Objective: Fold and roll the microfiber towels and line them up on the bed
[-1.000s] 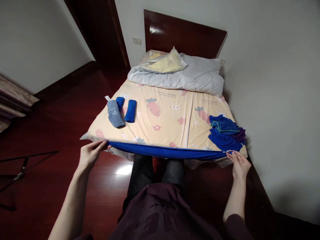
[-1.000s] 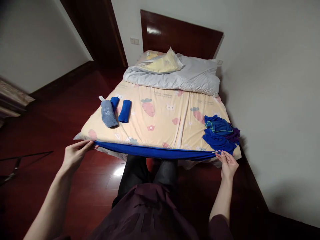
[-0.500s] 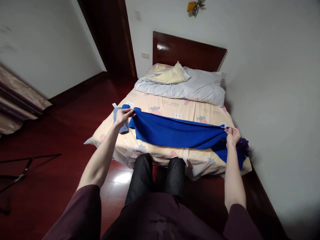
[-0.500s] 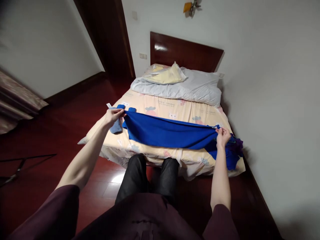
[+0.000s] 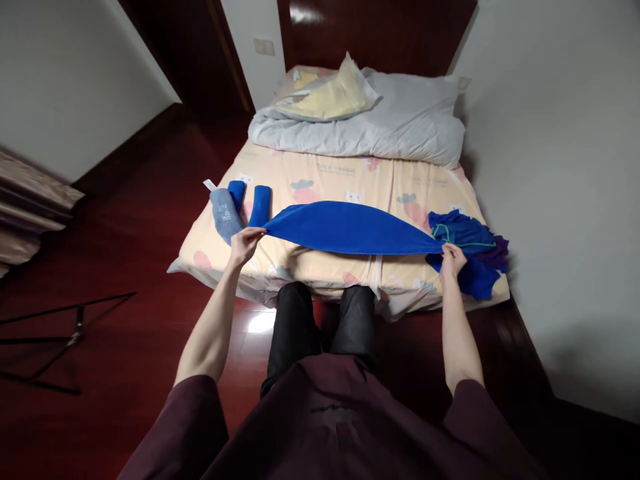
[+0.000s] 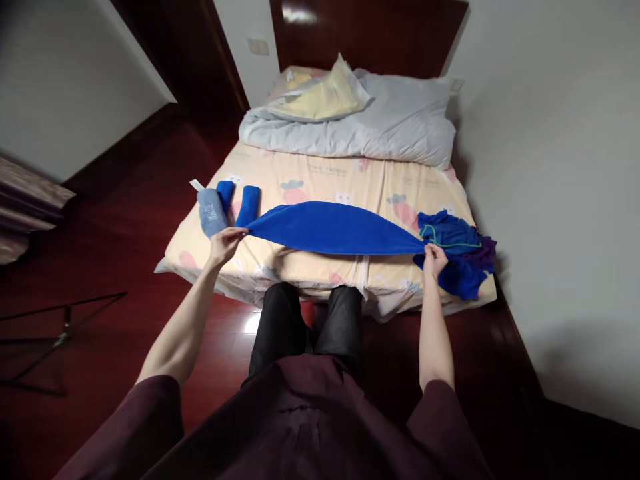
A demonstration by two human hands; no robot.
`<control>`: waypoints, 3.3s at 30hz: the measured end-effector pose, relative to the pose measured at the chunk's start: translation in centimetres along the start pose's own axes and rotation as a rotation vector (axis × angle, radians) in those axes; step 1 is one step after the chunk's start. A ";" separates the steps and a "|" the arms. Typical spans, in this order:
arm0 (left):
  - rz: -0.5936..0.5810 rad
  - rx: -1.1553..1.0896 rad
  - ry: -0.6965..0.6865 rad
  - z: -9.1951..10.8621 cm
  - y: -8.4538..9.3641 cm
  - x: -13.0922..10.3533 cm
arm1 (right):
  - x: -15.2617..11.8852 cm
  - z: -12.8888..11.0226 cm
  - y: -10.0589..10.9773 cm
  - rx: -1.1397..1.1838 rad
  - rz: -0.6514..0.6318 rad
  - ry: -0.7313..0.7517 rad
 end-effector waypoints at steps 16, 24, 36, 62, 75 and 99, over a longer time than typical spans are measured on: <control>-0.436 0.601 0.006 -13.2 -1.4 -6.5 | -7.0 14.6 4.0 -0.267 0.027 -0.208; -0.641 0.705 -0.163 -11.2 -2.6 -4.0 | -7.6 15.4 4.1 -0.341 -0.011 -0.099; -0.382 0.988 -0.131 -9.2 -9.3 9.9 | -8.0 14.0 5.2 -0.303 -0.129 -0.287; -0.307 0.952 -0.133 -12.3 -7.9 10.1 | -8.5 13.7 5.8 -0.414 -0.233 -0.268; -0.325 0.304 0.693 -11.2 -2.8 -10.9 | -7.8 14.0 5.6 -0.358 -0.193 -0.195; -0.311 0.789 0.196 -13.1 -11.3 11.8 | 10.3 12.7 -11.1 -0.809 -0.457 0.041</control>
Point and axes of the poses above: each hand's wrist, its own x-axis towards the middle knuckle, its own y-axis out of the back of the hand, z = x × y, the point moved 4 cm from there along x, towards the middle knuckle, and after that the axes turned 5 degrees about z, right-handed, at the moved point
